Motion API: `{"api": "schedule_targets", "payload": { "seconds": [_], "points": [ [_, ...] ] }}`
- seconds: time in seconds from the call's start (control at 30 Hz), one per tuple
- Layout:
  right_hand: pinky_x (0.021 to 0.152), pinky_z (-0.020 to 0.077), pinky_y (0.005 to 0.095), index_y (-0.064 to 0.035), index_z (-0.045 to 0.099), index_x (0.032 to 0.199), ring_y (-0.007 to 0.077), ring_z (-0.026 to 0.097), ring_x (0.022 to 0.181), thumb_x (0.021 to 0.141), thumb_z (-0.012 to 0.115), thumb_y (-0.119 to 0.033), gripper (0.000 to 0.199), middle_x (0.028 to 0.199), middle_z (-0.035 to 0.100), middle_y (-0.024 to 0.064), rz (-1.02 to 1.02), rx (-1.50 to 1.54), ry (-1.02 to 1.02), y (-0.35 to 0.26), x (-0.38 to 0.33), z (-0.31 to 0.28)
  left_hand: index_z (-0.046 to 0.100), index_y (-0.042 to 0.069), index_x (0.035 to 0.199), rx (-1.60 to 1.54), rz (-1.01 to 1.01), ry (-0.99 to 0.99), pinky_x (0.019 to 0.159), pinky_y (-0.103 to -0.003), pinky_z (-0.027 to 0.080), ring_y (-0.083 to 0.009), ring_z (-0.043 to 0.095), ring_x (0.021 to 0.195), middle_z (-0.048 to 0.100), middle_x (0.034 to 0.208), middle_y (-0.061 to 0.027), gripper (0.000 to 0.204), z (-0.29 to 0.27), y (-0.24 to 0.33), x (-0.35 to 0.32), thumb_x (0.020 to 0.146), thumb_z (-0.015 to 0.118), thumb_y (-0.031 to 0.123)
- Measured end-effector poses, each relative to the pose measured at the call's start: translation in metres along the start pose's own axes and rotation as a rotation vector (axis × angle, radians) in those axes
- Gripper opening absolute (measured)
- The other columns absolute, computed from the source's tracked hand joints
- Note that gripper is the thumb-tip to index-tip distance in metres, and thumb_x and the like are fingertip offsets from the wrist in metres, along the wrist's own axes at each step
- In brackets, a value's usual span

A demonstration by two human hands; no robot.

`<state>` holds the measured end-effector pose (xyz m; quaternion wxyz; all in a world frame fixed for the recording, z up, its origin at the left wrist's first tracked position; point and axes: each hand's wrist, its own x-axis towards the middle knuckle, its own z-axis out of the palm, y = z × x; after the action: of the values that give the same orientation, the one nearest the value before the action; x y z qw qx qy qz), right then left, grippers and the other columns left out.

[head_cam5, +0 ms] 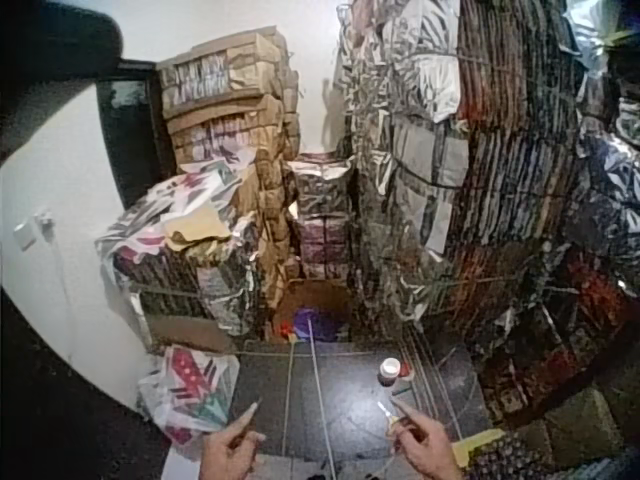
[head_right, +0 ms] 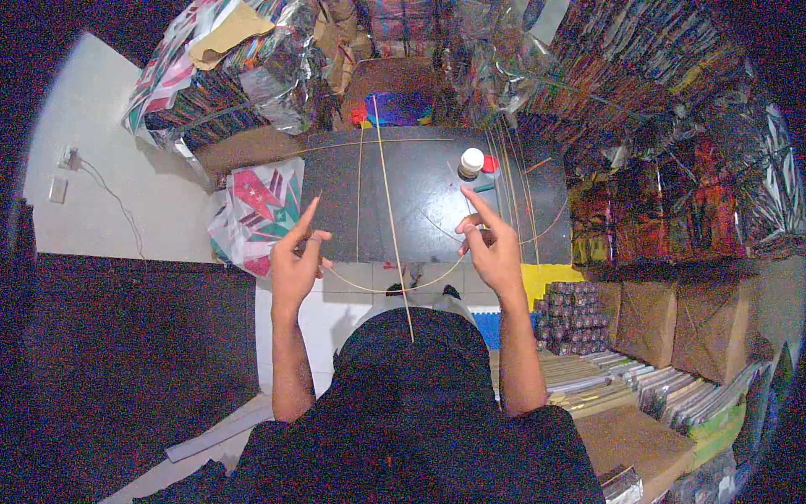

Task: Assembling the wooden frame of a kite using string and glue at a workbench.

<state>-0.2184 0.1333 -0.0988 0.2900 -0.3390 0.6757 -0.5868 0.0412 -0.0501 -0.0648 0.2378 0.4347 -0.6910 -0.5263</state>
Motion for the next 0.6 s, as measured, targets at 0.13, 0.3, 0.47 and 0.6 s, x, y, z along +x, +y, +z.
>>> {"api": "schedule_targets", "payload": {
  "seconds": [0.13, 0.3, 0.47, 0.6],
  "points": [
    [0.06, 0.0528, 0.0248, -0.0138, 0.05, 0.151, 0.0089, 0.062, 0.067, 0.096, 0.056, 0.0, 0.057, 0.09, 0.066, 0.006, -0.02, 0.016, 0.005, 0.003, 0.001, 0.0, 0.047, 0.021, 0.153, 0.022, 0.04, -0.015, 0.047, -0.022, 0.049, -0.0097, 0.067, 0.06, 0.074, 0.097, -0.0098, 0.058, 0.0, -0.004, 0.001, 0.098, 0.052, 0.003],
    [0.059, 0.051, 0.0228, -0.0117, 0.035, 0.157, 0.0129, 0.068, 0.076, 0.099, 0.058, -0.006, 0.063, 0.099, 0.07, 0.0095, 0.122, 0.153, 0.2, 0.007, -0.005, 0.002, 0.027, 0.01, 0.16, -0.265, -0.005, 0.158, 0.053, -0.025, 0.056, -0.0166, 0.071, 0.066, 0.072, 0.104, -0.0155, 0.065, 0.008, -0.036, -0.002, 0.101, 0.055, 0.006],
    [0.066, 0.0548, 0.0263, -0.0092, 0.028, 0.157, 0.0178, 0.07, 0.087, 0.1, 0.06, -0.011, 0.065, 0.114, 0.068, 0.0131, 0.239, 0.405, 0.405, 0.026, -0.02, 0.014, 0.014, 0.006, 0.161, -0.595, -0.146, 0.284, 0.065, -0.03, 0.063, -0.0243, 0.074, 0.078, 0.067, 0.119, -0.0224, 0.073, 0.02, -0.051, -0.014, 0.103, 0.058, 0.01],
    [0.072, 0.0584, 0.0299, -0.0078, 0.035, 0.152, 0.0189, 0.069, 0.095, 0.101, 0.06, -0.013, 0.057, 0.121, 0.066, 0.0146, 0.368, 0.578, 0.296, 0.031, -0.033, 0.031, 0.019, 0.007, 0.159, -0.655, -0.149, 0.279, 0.071, -0.032, 0.064, -0.0238, 0.073, 0.085, 0.065, 0.125, -0.0232, 0.068, 0.028, -0.059, -0.019, 0.103, 0.057, 0.009]
  ]
}}
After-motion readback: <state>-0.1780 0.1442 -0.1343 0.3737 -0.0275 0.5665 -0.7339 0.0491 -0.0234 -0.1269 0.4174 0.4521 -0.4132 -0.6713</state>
